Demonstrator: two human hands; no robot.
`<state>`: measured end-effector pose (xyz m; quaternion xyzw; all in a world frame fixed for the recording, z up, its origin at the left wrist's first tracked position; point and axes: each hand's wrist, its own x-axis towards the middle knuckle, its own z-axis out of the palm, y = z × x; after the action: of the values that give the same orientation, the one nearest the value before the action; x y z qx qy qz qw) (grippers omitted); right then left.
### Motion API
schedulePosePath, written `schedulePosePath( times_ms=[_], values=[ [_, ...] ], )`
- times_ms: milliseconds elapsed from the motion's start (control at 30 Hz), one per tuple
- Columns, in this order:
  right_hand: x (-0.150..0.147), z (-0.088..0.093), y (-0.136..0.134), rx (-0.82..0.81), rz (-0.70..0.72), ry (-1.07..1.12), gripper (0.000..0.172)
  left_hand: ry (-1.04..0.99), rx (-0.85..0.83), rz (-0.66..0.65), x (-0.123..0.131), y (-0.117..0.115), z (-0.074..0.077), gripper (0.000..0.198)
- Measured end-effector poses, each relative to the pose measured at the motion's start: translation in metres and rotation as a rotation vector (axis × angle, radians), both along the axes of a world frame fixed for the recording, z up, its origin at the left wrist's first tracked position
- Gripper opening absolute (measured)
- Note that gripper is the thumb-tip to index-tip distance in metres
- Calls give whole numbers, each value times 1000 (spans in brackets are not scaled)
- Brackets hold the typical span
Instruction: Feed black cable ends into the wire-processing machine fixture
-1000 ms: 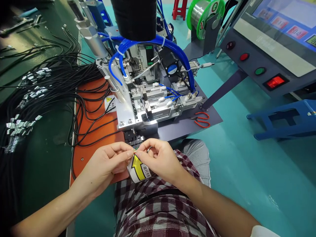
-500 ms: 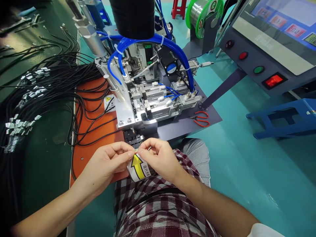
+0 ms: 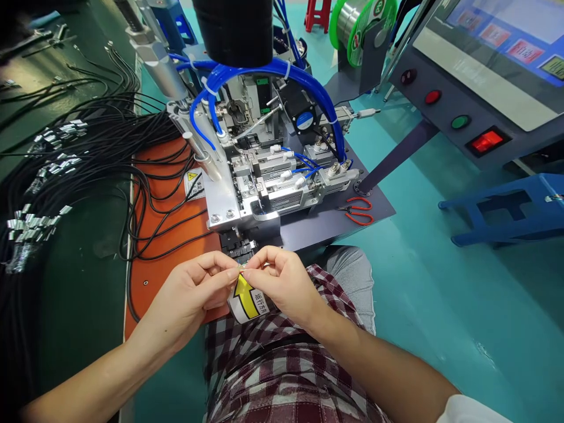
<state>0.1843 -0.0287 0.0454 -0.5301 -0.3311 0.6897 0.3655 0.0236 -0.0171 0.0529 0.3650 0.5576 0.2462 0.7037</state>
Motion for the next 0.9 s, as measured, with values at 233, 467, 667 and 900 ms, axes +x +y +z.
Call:
schedulePosePath(
  times_ms=[233,467,667,900],
  values=[
    [1,-1,-1,-34,-1,50,10,82,59,-74,0,-2,-3,26],
    [1,3,-2,-39,12,7,9,70,52,-66,-3,-2,-5,29],
    [0,2,-3,-24,2,25,11,53,54,-60,-3,-3,-4,31],
    [-1,0,-2,-27,-39,80,9,80,109,-87,-4,-5,-7,29]
  ],
)
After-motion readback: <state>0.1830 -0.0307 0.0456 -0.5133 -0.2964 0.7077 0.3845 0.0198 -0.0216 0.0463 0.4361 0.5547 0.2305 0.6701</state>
